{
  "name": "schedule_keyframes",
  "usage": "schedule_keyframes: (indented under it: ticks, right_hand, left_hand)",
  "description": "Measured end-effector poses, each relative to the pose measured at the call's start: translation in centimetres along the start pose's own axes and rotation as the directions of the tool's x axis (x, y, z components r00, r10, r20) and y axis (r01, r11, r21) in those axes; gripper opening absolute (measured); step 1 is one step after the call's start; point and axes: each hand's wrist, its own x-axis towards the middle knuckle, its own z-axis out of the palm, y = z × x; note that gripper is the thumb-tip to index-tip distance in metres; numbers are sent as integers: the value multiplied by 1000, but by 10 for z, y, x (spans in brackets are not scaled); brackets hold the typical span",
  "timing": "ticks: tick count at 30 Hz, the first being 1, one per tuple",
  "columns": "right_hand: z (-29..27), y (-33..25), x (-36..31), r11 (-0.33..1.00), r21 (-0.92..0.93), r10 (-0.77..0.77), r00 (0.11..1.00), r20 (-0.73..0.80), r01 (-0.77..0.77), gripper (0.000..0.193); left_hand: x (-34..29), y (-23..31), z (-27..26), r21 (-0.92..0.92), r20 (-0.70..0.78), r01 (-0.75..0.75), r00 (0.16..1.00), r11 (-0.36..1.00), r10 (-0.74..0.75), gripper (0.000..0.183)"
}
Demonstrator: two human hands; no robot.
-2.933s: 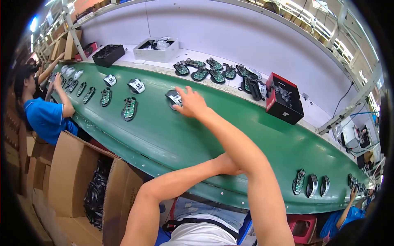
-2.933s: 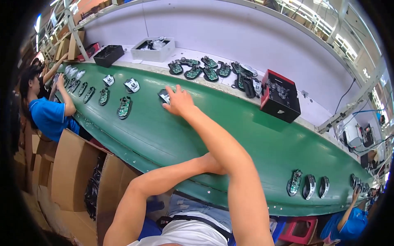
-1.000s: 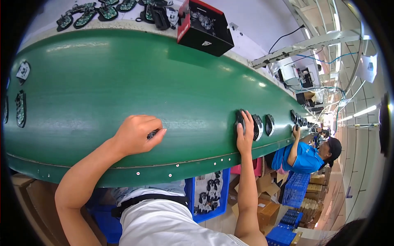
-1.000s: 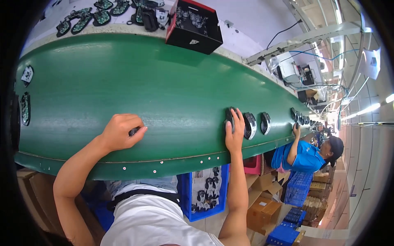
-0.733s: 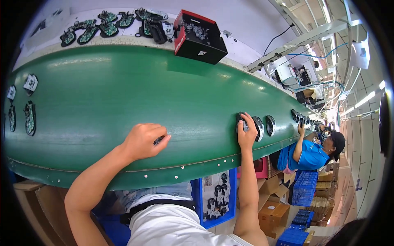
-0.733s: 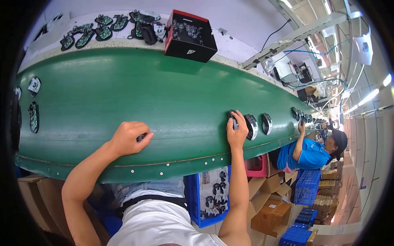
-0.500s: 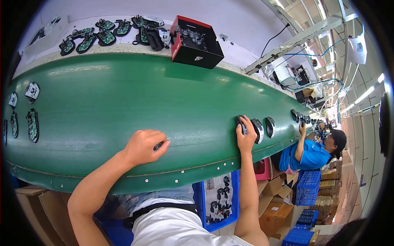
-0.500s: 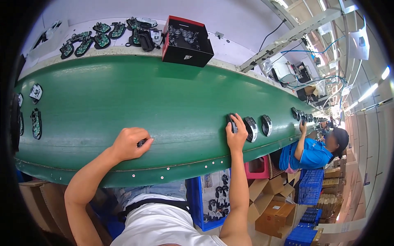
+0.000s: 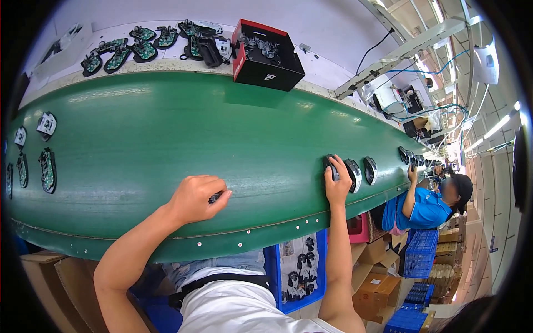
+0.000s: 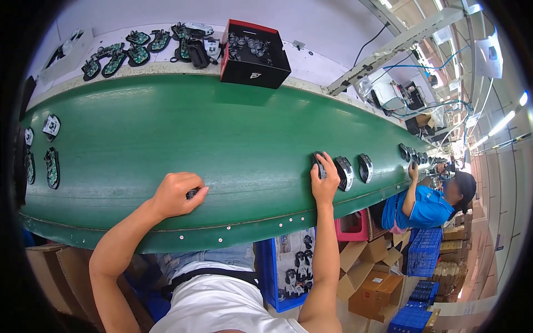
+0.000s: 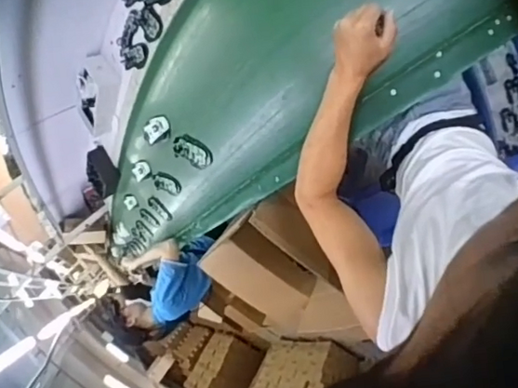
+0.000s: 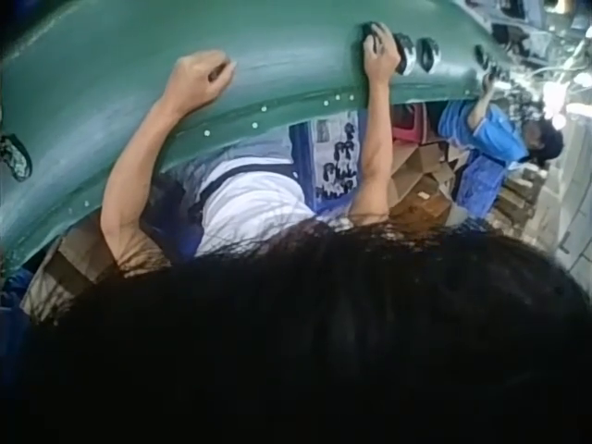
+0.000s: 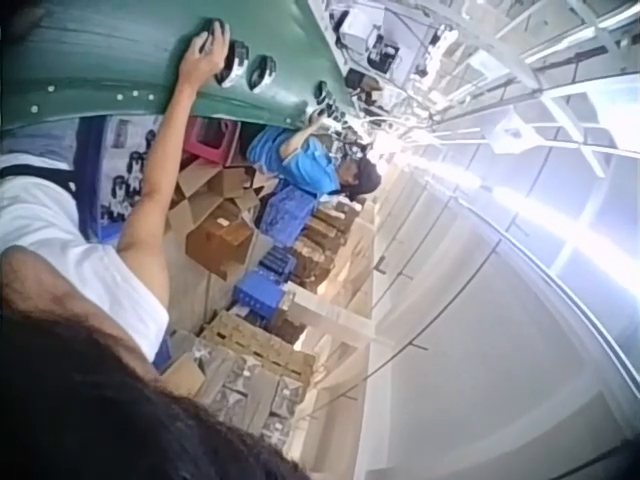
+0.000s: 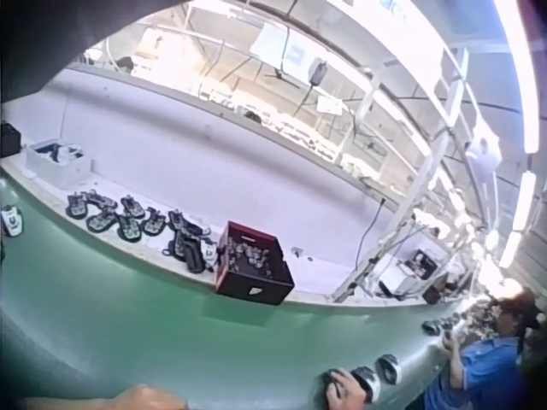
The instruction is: The person assembles computer mice along a conveyor belt by retrieving scroll wheels from a box, fitting them onto mouse circuit boards, and attaching mouse shells by hand.
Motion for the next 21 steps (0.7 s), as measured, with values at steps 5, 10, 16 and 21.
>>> schedule_keyframes:
  ticks: [5, 10, 16, 21]
  right_hand:
    - [-2, 16, -1, 998, -48, 43, 995, 95, -39, 43]
    - [14, 32, 36, 990, -65, 136, 965, 225, -124, 58]
    - [15, 53, 25, 993, 22, 116, 989, 91, -118, 36]
    - [24, 89, 24, 998, 8, -62, 998, 27, 61, 35]
  left_hand:
    - [3, 0, 3, 25, 55, 9, 998, 1000, -10, 20]
    - [-6, -3, 0, 23, 5, -26, 1000, 999, 26, 20]
    - [-1, -10, 14, 7, -34, -100, 994, 995, 100, 20]
    - [0, -10, 12, -38, -7, -80, 997, 996, 80, 19]
